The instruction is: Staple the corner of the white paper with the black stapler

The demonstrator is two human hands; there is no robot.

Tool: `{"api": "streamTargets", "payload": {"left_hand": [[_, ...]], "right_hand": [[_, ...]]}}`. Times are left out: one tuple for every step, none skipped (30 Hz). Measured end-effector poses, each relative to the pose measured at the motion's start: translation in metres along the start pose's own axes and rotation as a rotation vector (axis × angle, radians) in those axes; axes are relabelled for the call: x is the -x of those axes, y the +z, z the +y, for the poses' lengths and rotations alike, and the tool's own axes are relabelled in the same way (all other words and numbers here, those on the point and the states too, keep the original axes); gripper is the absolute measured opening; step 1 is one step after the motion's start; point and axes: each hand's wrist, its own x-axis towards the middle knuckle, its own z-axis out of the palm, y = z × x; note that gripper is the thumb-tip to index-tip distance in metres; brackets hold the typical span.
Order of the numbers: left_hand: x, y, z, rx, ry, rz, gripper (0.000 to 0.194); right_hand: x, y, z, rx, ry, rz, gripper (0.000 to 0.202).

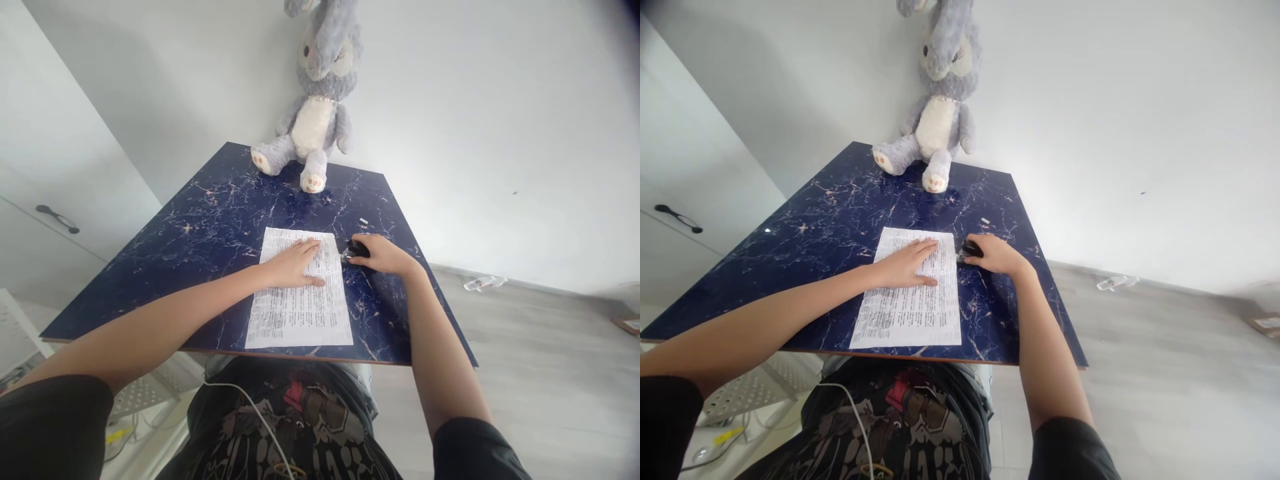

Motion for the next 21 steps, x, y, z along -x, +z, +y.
{"api": "streamTargets", "payload": {"left_hand": [[0.0, -0.001, -0.002, 0.038, 0.007, 0.02, 0.093], [-0.001, -0.001, -0.003, 0.078, 0.009, 0.042, 0.084], [-0.001, -0.001, -0.005, 0.112, 0.007, 0.061, 0.075], [-0.001, -0.001, -0.006, 0.134, 0.005, 0.072, 0.069], [-0.001, -0.002, -0.006, 0.138, 0.007, 0.071, 0.065], [0.0, -0.002, -0.006, 0.126, 0.012, 0.06, 0.064], [0.0, -0.002, -0.005, 0.106, 0.021, 0.045, 0.063], [0.001, -0.002, -0.005, 0.084, 0.032, 0.032, 0.063], [0.002, -0.003, -0.004, 0.07, 0.042, 0.027, 0.062], [0.002, -0.003, -0.004, 0.064, 0.055, 0.038, 0.058], [0.003, -0.004, -0.004, 0.064, 0.073, 0.065, 0.054], [0.003, -0.004, -0.005, 0.067, 0.099, 0.102, 0.047], [0.003, -0.004, -0.007, 0.068, 0.133, 0.14, 0.041], [0.003, -0.004, -0.009, 0.07, 0.172, 0.169, 0.035], [0.002, -0.004, -0.012, 0.073, 0.212, 0.183, 0.031], [0.002, -0.004, -0.014, 0.078, 0.249, 0.183, 0.03], [0.002, -0.004, -0.017, 0.087, 0.277, 0.176, 0.029], [0.001, -0.004, -0.019, 0.098, 0.295, 0.168, 0.028], [0.001, -0.004, -0.021, 0.108, 0.306, 0.164, 0.028], [0.001, -0.004, -0.022, 0.112, 0.312, 0.165, 0.028], [0.0, -0.004, -0.022, 0.111, 0.315, 0.169, 0.028]], "right_hand": [[-0.002, 0.002, -0.002, 0.001, 0.046, 0.09, 0.027], [-0.004, 0.004, -0.004, -0.005, 0.088, 0.185, 0.026], [-0.006, 0.006, -0.008, -0.009, 0.125, 0.269, 0.026], [-0.008, 0.007, -0.013, -0.004, 0.155, 0.329, 0.025], [-0.009, 0.008, -0.017, 0.014, 0.176, 0.352, 0.025], [-0.01, 0.009, -0.021, 0.043, 0.188, 0.34, 0.024], [-0.01, 0.009, -0.023, 0.077, 0.196, 0.31, 0.024], [-0.009, 0.009, -0.025, 0.11, 0.203, 0.275, 0.023], [-0.009, 0.009, -0.025, 0.138, 0.212, 0.247, 0.022], [-0.009, 0.01, -0.024, 0.158, 0.225, 0.226, 0.021], [-0.008, 0.011, -0.021, 0.171, 0.242, 0.212, 0.02], [-0.008, 0.012, -0.019, 0.178, 0.259, 0.202, 0.02], [-0.008, 0.014, -0.016, 0.181, 0.273, 0.191, 0.02], [-0.008, 0.015, -0.013, 0.181, 0.283, 0.182, 0.02], [-0.008, 0.016, -0.011, 0.179, 0.29, 0.177, 0.02], [-0.008, 0.018, -0.01, 0.177, 0.295, 0.177, 0.02], [-0.008, 0.019, -0.009, 0.175, 0.295, 0.181, 0.019], [-0.008, 0.02, -0.009, 0.174, 0.294, 0.185, 0.019], [-0.008, 0.02, -0.009, 0.172, 0.29, 0.188, 0.017], [-0.009, 0.021, -0.01, 0.17, 0.286, 0.192, 0.016], [-0.009, 0.021, -0.011, 0.168, 0.282, 0.195, 0.016]]}}
